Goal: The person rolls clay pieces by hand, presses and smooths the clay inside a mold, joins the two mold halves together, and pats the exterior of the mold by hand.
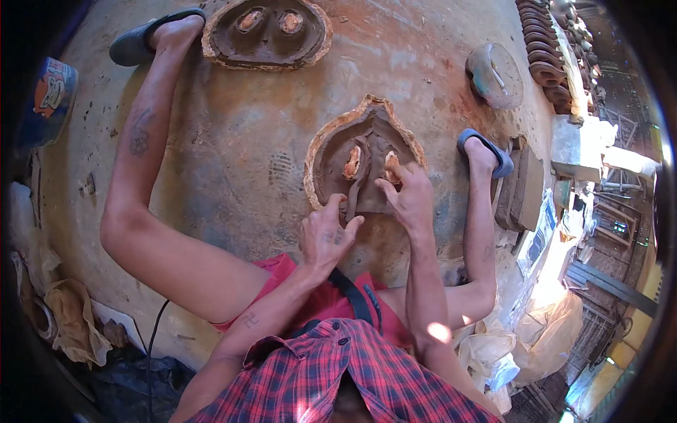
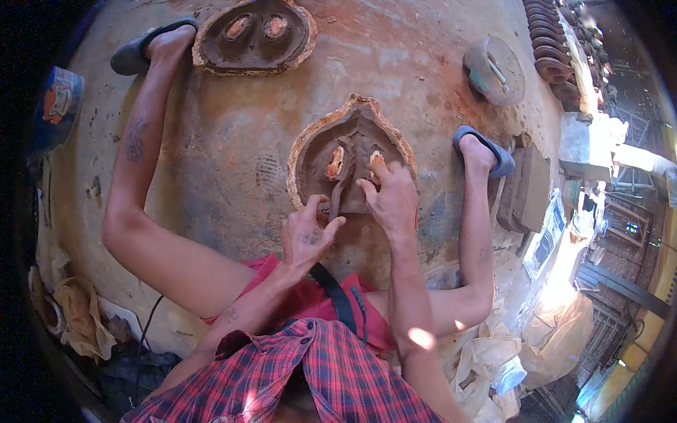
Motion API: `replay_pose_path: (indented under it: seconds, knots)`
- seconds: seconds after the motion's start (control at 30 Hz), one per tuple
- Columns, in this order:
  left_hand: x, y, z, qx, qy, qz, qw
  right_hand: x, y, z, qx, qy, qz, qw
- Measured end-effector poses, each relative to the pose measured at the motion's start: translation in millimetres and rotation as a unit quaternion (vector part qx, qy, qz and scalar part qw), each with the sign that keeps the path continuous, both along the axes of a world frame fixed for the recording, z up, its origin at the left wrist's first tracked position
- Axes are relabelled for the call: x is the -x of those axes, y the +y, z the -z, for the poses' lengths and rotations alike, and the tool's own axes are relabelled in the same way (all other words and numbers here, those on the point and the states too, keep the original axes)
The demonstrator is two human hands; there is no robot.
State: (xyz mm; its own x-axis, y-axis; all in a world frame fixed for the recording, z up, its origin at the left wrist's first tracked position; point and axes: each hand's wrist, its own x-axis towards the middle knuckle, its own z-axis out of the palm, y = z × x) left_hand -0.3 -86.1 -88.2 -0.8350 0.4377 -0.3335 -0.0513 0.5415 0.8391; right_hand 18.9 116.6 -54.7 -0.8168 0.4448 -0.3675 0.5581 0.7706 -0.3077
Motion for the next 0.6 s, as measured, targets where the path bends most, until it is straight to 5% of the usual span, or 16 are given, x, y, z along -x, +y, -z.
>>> replay_pose_path:
  seconds: [0.07, 0.17, 0.4, 0.6]
  knots:
    - [-2.3, 0.9, 11.5, -0.023, 0.033, -0.005, 0.999, 7.1, 13.7, 10.8, -0.101, 0.165, -0.154, 0.969]
    - [-0.9, -3.8, 14.0, -0.046, 0.073, -0.026, 0.996, 18.9, 23.5, 25.2, -0.134, 0.167, -0.223, 0.951]
    - [22.8, -16.1, 0.6, -0.015, 0.218, 0.016, 0.976, 25.3, 4.8, 31.2, -0.145, 0.115, -0.183, 0.966]
    - [50.0, -19.9, 6.2, -0.074, 0.185, 0.054, 0.978, 15.7, -4.1, 35.4, -0.141, 0.135, -0.168, 0.966]
